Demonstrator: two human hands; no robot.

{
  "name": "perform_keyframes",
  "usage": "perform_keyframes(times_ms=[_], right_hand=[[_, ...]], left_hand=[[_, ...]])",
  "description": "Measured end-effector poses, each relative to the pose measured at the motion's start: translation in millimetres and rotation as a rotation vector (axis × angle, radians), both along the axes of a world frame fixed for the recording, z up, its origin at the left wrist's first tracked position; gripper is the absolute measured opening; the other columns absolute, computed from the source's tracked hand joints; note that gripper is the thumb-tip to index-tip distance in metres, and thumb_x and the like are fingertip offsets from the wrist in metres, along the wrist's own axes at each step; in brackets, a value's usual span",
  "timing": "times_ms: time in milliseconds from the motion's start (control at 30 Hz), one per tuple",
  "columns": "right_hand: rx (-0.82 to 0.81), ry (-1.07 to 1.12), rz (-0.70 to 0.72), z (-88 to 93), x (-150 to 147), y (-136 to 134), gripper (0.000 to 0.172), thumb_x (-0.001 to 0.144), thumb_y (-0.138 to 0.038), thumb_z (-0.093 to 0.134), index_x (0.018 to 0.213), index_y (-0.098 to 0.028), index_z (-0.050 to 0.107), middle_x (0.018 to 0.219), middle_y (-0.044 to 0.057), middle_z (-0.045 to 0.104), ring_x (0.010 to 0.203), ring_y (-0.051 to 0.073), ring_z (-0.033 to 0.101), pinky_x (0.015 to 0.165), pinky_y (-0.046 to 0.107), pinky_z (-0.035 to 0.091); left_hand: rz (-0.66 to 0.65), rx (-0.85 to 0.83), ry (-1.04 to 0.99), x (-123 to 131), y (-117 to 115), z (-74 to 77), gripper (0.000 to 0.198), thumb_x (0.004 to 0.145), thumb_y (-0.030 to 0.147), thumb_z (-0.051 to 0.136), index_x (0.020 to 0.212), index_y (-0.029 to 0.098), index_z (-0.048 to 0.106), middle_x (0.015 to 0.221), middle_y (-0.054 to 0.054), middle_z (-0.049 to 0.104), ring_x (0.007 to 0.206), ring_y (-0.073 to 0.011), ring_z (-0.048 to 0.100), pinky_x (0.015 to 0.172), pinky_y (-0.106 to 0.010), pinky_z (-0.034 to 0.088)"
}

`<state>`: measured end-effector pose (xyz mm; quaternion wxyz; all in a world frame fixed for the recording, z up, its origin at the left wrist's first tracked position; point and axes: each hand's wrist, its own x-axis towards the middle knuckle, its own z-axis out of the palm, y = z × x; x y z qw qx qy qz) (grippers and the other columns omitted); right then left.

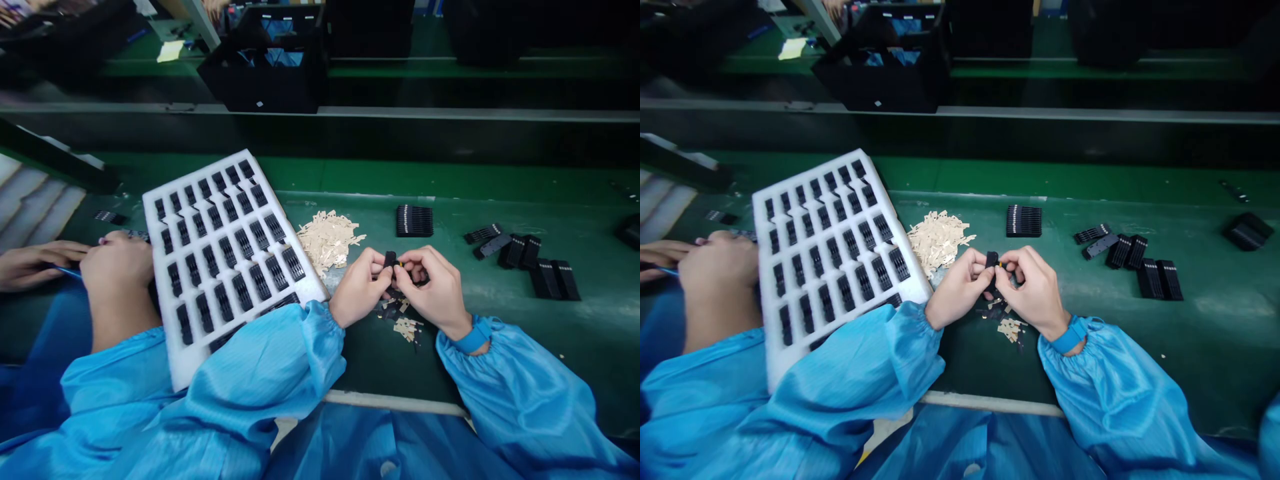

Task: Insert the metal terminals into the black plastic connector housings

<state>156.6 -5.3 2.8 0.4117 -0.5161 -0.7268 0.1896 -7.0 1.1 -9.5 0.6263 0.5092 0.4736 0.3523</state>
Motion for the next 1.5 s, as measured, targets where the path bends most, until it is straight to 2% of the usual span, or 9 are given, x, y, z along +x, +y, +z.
perform_keyframes(times_ms=[167,333,567,900,1000,1100,1200,1300,1500], right_hand=[[-0.048,0.029,-0.068,-0.8,-3.2,-0.8,0.01,0.082,-0.013,0.065,0.078,-0.02,0.061,0.068,-0.003,0.056,0.056,0.011,0.05,0.053,0.026,0.042],[-0.169,0.138,-0.125,0.0,-5.3,-0.7,0.008,0.082,-0.016,0.065,0.076,-0.02,0.06,0.062,-0.004,0.055,0.053,0.01,0.049,0.051,0.024,0.042],[-0.292,0.229,-0.105,2.3,-4.4,1.4,0.007,0.081,-0.021,0.064,0.075,-0.02,0.06,0.061,-0.004,0.055,0.053,0.01,0.048,0.05,0.024,0.04],[-0.406,0.302,-0.056,-1.2,0.4,3.1,0.009,0.084,-0.025,0.066,0.079,-0.02,0.06,0.064,-0.003,0.056,0.056,0.011,0.05,0.052,0.025,0.041],[-0.324,0.204,-0.079,-0.9,0.3,2.3,0.008,0.085,-0.025,0.067,0.089,-0.019,0.063,0.07,-0.002,0.058,0.057,0.011,0.051,0.054,0.025,0.043],[-0.214,0.244,-0.144,0.4,1.9,4.1,0.031,0.085,-0.024,0.069,0.114,-0.02,0.058,0.086,-0.001,0.061,0.057,0.009,0.052,0.054,0.026,0.043],[-0.272,0.429,-0.097,2.8,5.9,8.8,0.015,0.089,-0.027,0.064,0.101,-0.02,0.06,0.078,-0.002,0.06,0.053,0.009,0.051,0.049,0.024,0.041],[-0.402,0.486,0.024,5.2,8.1,11.5,0.014,0.089,-0.031,0.065,0.082,-0.019,0.06,0.066,-0.002,0.06,0.05,0.01,0.053,0.047,0.024,0.042],[-0.46,0.487,0.059,2.0,4.5,8.1,0.021,0.088,-0.036,0.072,0.084,-0.02,0.059,0.065,-0.001,0.067,0.057,0.015,0.068,0.053,0.026,0.049]], left_hand=[[0.011,0.024,0.039,3.2,-3.9,0.1,0.012,0.094,0.028,0.057,0.093,0.021,0.048,0.079,0.001,0.068,0.062,-0.012,0.069,0.053,-0.021,0.051],[0.025,0.096,0.092,4.4,-7.9,1.3,0.011,0.094,0.029,0.056,0.095,0.022,0.049,0.082,0.001,0.07,0.064,-0.013,0.07,0.057,-0.022,0.054],[0.03,0.274,0.235,2.2,-7.4,5.1,0.006,0.094,0.025,0.055,0.094,0.022,0.051,0.087,-0.001,0.072,0.085,-0.0163,0.074,0.068,-0.024,0.057],[0.002,0.597,0.575,-5.7,-7.3,2.6,0.013,0.097,0.028,0.053,0.107,0.021,0.058,0.095,-0.005,0.076,0.086,-0.0205,0.075,0.075,-0.031,0.057],[-0.005,0.476,0.496,-5.2,-5.3,4.8,0.012,0.096,0.028,0.055,0.104,0.02,0.059,0.094,-0.006,0.076,0.086,-0.0204,0.075,0.073,-0.031,0.058],[-0.018,0.138,0.163,-2.0,-2.0,8.8,0.011,0.095,0.029,0.057,0.097,0.018,0.056,0.092,-0.007,0.077,0.082,-0.0168,0.074,0.065,-0.026,0.058],[-0.013,-0.075,-0.087,0.3,1.2,12.4,0.016,0.094,0.03,0.06,0.095,0.016,0.054,0.093,-0.009,0.077,0.079,-0.0143,0.072,0.062,-0.024,0.058],[0.009,-0.11,-0.157,0.4,2.6,13.5,0.02,0.091,0.031,0.065,0.096,0.014,0.055,0.091,-0.009,0.076,0.078,-0.0138,0.072,0.063,-0.024,0.058],[-0.006,-0.066,-0.133,0.4,1.2,10.6,0.019,0.092,0.03,0.064,0.096,0.014,0.056,0.086,-0.005,0.073,0.079,-0.0143,0.071,0.064,-0.024,0.06]])
